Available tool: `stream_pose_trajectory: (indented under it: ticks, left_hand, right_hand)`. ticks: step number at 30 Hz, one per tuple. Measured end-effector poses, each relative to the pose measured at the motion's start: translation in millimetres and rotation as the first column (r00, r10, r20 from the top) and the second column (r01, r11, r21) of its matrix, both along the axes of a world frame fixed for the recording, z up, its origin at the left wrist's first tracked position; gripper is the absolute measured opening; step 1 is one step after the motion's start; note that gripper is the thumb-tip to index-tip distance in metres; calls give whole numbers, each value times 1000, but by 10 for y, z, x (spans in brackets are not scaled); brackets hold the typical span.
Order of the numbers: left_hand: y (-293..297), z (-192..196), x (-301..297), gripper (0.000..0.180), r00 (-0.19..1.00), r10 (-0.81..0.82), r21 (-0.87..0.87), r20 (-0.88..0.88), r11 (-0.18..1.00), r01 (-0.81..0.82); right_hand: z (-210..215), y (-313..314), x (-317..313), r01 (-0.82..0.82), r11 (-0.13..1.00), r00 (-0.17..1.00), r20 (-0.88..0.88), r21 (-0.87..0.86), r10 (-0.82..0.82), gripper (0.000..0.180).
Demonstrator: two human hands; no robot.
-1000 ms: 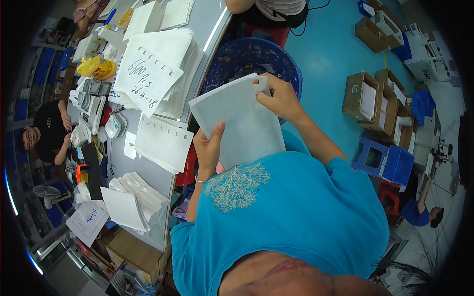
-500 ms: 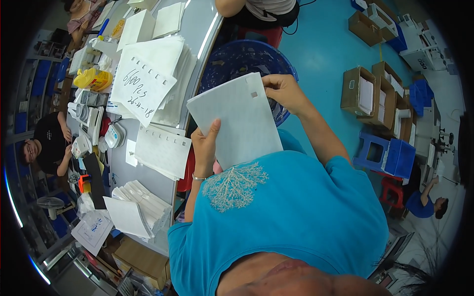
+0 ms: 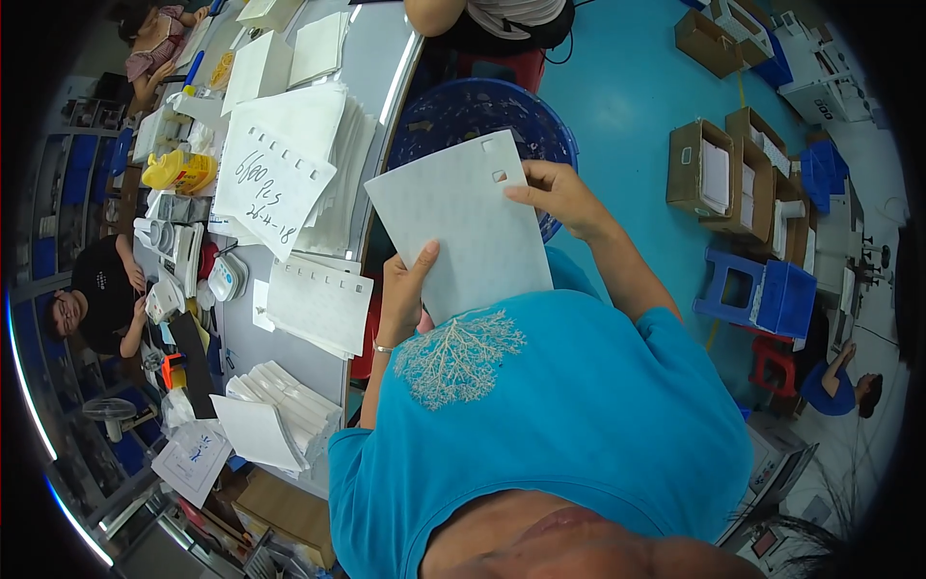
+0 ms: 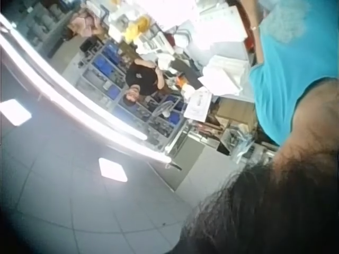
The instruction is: Sorting and inspecting stacks of small white papers or cards at a workstation.
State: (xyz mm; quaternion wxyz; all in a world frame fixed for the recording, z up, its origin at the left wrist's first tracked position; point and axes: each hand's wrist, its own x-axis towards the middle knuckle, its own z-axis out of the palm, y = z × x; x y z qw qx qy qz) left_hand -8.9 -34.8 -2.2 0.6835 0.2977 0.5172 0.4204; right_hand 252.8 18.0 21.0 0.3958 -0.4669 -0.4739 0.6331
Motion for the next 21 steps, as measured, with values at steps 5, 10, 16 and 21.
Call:
stream_pose_trajectory:
  ticks: [5, 10, 16, 21]
  left_hand:
    - [-76, -22, 23, 41, 992, -5, 8, -129, 1000, 6]
    - [-172, 76, 136, 38, 973, 89, 161, -211, 985, -56]
    - [-186, -10, 109, 38, 971, 107, 167, -212, 983, -72]
    - [-204, -91, 101, 37, 989, 137, 71, -53, 988, -134]
  right_hand:
    - [-78, 62, 57, -177, 984, 946, 276, 0, 170, 31]
    - [-88, 2, -139, -86, 987, 904, 427, 135, 21, 29]
    - [-163, 30, -126, -46, 995, 936, 353, 91, 11, 29]
    - [-1, 47, 114, -284, 946, 950, 92, -155, 300, 30]
